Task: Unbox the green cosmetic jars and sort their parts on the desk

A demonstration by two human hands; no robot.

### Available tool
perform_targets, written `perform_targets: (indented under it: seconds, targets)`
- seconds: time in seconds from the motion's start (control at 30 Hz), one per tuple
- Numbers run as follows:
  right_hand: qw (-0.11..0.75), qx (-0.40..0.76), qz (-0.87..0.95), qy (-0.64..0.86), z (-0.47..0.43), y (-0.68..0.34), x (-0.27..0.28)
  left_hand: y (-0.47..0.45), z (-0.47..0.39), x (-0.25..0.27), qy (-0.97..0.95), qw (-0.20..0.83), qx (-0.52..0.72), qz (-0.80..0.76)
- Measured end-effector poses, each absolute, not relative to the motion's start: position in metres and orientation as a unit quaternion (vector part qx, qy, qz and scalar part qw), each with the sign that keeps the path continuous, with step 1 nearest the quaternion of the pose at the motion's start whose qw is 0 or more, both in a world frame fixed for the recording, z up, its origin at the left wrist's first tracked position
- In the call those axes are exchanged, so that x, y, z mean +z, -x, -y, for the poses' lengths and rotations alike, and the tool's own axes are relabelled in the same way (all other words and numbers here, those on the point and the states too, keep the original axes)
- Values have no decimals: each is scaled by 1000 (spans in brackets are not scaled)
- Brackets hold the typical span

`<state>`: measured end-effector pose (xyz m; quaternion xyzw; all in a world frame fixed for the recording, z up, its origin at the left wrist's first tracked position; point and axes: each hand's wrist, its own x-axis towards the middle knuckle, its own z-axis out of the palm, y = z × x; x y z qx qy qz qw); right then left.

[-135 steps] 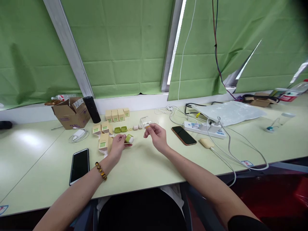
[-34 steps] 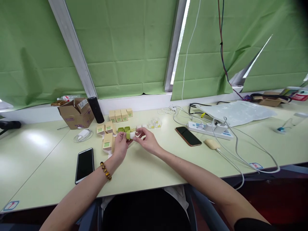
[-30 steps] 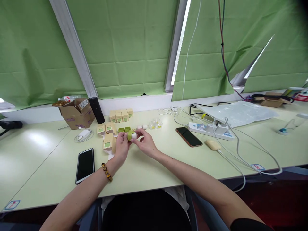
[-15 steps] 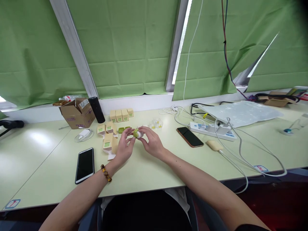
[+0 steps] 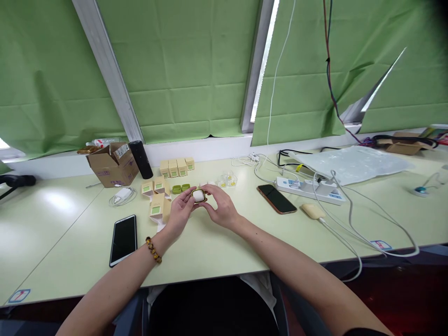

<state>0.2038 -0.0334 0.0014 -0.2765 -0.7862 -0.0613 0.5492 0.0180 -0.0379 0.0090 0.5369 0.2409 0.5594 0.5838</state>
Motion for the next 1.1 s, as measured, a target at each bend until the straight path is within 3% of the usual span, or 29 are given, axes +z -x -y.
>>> perform_targets:
  seconds: [0.3,0.77,1.1]
  targets:
    - [555,-53,780,284,33,-203,1,-15,37,9,-529,606,552,-218]
    - [458,-223,816,272,34,-209,16,-19,35,-7,-675,366,552,-326]
    - [402,-158,847,311,33,-203,9,-16,38,-1,-675,305,553,-381]
